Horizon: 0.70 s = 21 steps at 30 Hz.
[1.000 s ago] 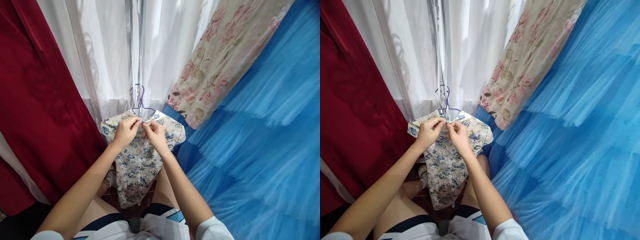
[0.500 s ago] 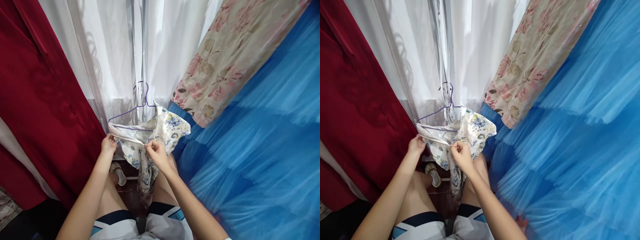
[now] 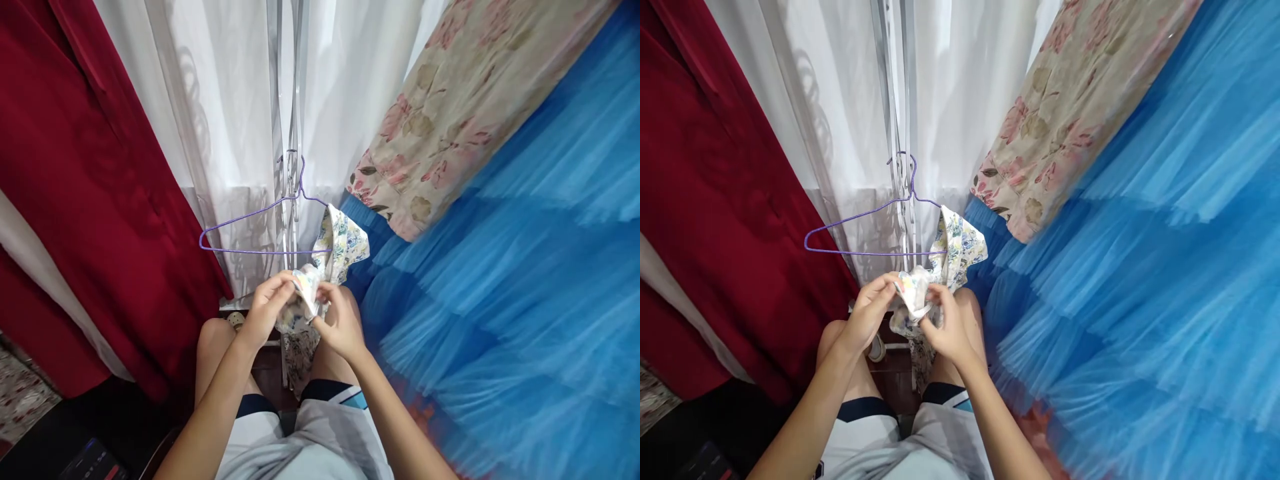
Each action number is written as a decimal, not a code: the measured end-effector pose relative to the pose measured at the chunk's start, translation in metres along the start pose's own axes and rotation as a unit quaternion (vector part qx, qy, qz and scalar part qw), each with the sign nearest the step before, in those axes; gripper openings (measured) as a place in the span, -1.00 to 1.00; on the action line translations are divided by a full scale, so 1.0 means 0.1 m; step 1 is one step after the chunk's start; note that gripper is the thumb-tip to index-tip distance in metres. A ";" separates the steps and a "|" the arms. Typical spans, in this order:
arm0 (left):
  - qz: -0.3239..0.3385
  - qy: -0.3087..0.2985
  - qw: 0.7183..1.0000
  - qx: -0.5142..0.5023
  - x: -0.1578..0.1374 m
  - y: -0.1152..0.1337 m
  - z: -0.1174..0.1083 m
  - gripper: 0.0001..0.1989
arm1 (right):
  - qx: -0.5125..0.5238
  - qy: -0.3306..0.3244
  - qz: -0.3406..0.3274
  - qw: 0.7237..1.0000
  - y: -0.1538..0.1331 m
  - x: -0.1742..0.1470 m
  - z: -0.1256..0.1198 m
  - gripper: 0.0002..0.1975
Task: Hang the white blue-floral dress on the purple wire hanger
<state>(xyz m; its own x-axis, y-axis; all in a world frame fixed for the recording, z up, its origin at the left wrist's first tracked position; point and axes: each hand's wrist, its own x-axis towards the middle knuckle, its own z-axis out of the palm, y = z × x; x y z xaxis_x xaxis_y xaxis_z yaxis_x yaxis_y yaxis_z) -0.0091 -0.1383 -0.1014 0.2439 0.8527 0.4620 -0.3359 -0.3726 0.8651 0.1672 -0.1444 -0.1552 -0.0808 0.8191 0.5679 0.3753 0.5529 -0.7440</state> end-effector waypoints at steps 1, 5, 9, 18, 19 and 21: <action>0.021 -0.038 0.996 0.072 0.02 0.06 0.08 -0.81 | 0.024 -0.077 -0.011 0.997 -0.10 0.05 0.01 -0.51; 0.086 -0.074 0.950 0.290 0.18 0.03 0.23 -0.81 | 0.152 -0.213 0.042 0.964 -0.17 0.28 0.00 -0.67; 0.071 -0.075 0.962 0.251 0.36 -0.36 0.19 -0.61 | 0.184 -0.139 0.104 0.967 0.07 0.40 -0.24 -0.93; -0.065 -0.262 0.930 0.249 0.46 -1.20 0.25 -0.45 | 0.079 -0.147 0.150 0.975 0.18 0.36 -1.03 -0.89; -0.070 -0.271 0.925 0.255 0.42 -1.23 0.21 -0.47 | 0.100 -0.128 0.176 0.971 0.21 0.37 -1.10 -0.89; -0.076 -0.271 0.918 0.278 0.33 -1.24 0.05 -0.54 | 0.139 -0.091 0.222 0.961 0.29 0.42 -1.23 -0.90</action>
<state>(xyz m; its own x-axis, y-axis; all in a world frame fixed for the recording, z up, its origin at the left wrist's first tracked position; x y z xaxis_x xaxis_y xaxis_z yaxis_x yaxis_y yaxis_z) 0.0450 -0.0664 -0.1922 0.7169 0.6590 0.2275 0.2190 -0.5226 0.8239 0.2878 -0.1131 -0.1095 -0.1395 0.9827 0.1215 0.1503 0.1423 -0.9783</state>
